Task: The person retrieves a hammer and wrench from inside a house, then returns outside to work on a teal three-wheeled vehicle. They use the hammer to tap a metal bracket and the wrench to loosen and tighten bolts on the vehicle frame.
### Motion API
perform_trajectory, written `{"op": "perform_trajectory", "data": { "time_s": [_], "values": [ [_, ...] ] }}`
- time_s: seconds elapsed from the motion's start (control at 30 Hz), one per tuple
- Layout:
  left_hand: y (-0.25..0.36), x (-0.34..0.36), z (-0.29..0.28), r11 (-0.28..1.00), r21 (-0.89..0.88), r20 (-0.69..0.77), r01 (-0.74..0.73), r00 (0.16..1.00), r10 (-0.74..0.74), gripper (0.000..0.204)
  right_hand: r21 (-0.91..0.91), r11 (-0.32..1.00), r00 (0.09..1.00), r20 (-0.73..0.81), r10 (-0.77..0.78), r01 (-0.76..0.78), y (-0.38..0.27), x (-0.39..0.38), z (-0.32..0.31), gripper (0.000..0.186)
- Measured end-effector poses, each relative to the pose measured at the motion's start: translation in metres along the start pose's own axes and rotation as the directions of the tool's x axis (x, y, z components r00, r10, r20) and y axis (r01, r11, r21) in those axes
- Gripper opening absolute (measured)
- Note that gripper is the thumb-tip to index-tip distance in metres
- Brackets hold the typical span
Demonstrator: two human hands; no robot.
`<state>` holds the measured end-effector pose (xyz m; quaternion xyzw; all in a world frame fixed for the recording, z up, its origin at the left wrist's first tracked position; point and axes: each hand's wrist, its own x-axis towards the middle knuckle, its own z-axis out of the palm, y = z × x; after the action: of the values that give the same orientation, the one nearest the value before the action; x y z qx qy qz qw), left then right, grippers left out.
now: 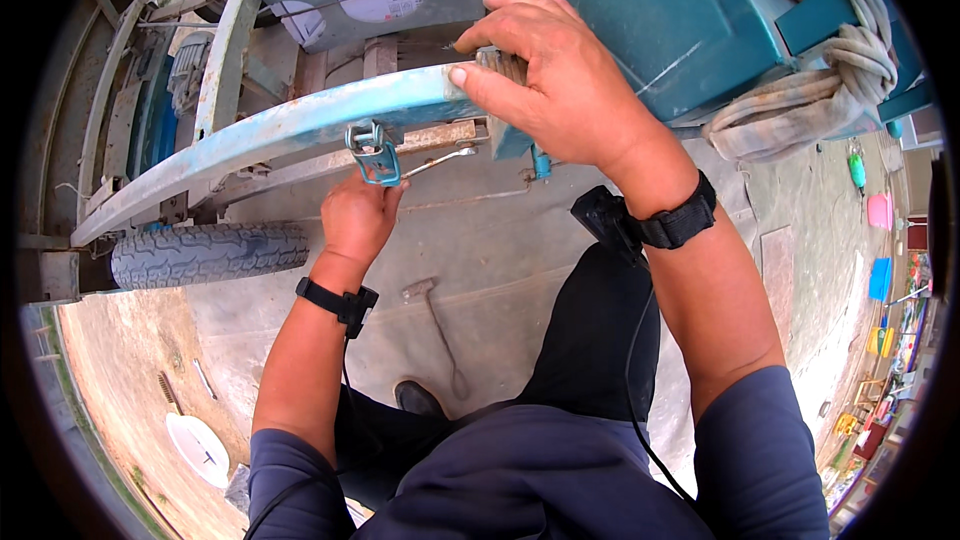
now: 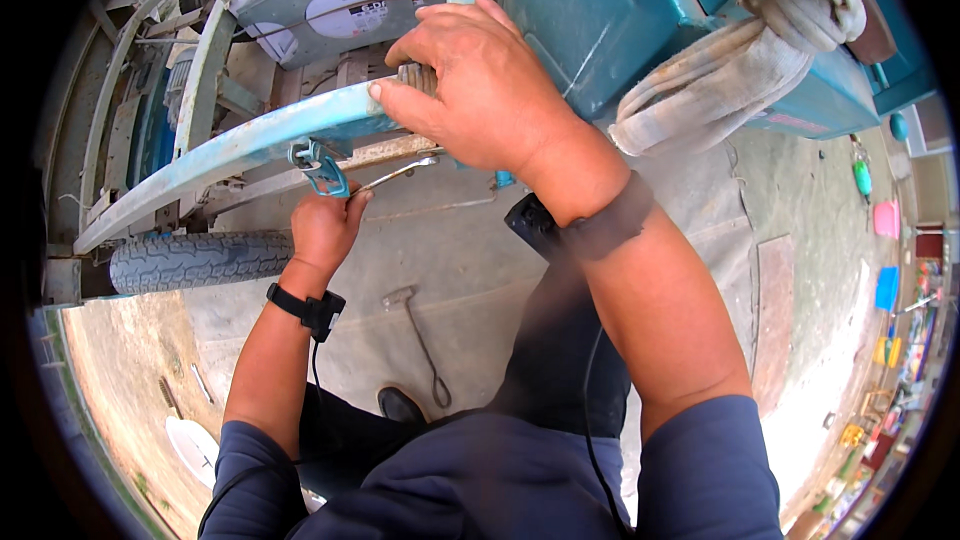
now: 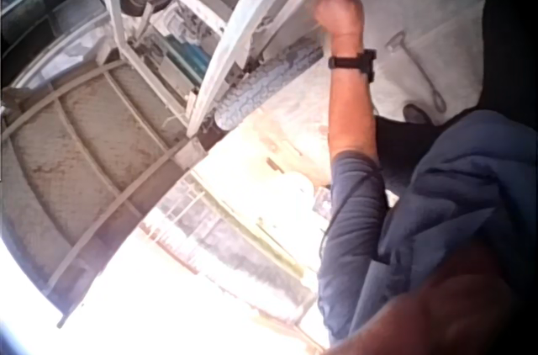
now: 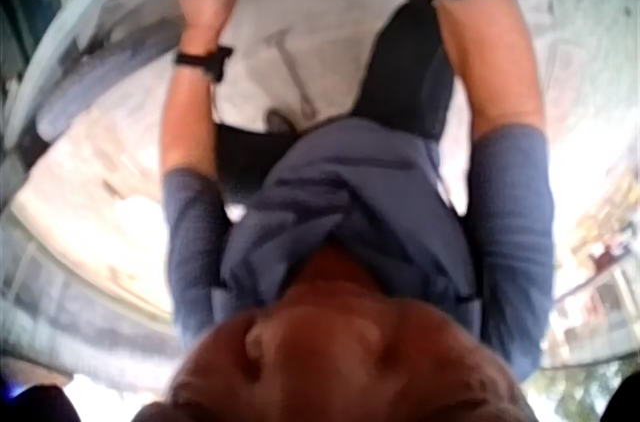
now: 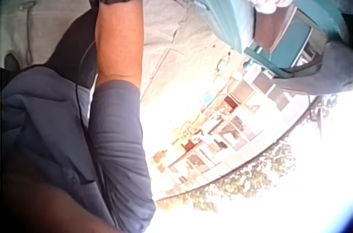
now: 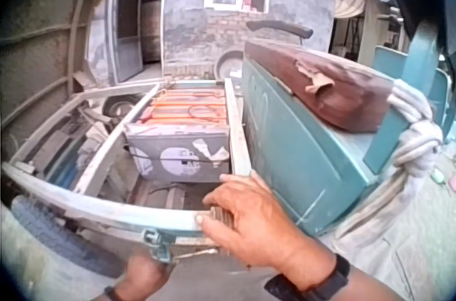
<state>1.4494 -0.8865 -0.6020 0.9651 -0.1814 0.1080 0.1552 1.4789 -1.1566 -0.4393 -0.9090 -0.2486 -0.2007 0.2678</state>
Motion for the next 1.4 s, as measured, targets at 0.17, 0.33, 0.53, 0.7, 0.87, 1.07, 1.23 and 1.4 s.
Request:
{"op": "perform_trajectory", "data": {
  "time_s": [0.17, 0.33, 0.53, 0.7, 0.87, 1.07, 1.23, 1.4],
  "values": [
    [0.000, 0.010, -0.003, 0.993, -0.018, 0.169, 0.121, 0.979, -0.116, 0.022, 0.040, 0.999, 0.999, -0.026, 0.031, -0.030, 0.001, 0.000, -0.001, 0.035],
    [-0.005, 0.015, -0.002, 0.995, -0.067, 0.112, 0.076, 0.991, -0.068, 0.022, 0.028, 1.000, 0.997, -0.072, -0.008, 0.010, 0.004, -0.003, 0.004, 0.034],
    [-0.018, 0.013, 0.002, 0.997, -0.076, 0.089, 0.023, 0.996, -0.016, 0.024, 0.051, 0.998, 1.000, -0.014, 0.023, -0.022, -0.001, 0.001, 0.000, 0.034],
    [-0.016, 0.015, -0.010, 1.000, -0.005, 0.193, -0.011, 0.981, 0.011, 0.025, 0.022, 1.000, 1.000, 0.012, 0.004, -0.005, 0.002, 0.001, -0.002, 0.035],
    [-0.015, 0.018, -0.014, 0.999, 0.051, 0.321, 0.011, 0.947, -0.027, 0.025, 0.009, 1.000, 0.998, 0.056, 0.020, -0.021, -0.004, 0.004, -0.006, 0.032],
    [-0.023, 0.014, 0.002, 0.999, 0.004, 0.338, 0.039, 0.940, -0.038, 0.023, 0.020, 0.999, 0.998, 0.062, 0.032, -0.034, -0.004, 0.005, -0.008, 0.030],
    [-0.034, 0.007, 0.026, 0.998, -0.064, 0.281, 0.023, 0.960, -0.004, 0.019, 0.033, 0.999, 0.998, 0.060, 0.021, -0.023, -0.004, 0.006, -0.008, 0.029],
    [-0.055, -0.008, 0.074, 0.968, -0.250, 0.212, 0.007, 0.976, 0.048, 0.023, -0.040, 0.999, 0.990, 0.138, 0.042, -0.036, -0.007, 0.006, -0.012, 0.023]
  ]
}}
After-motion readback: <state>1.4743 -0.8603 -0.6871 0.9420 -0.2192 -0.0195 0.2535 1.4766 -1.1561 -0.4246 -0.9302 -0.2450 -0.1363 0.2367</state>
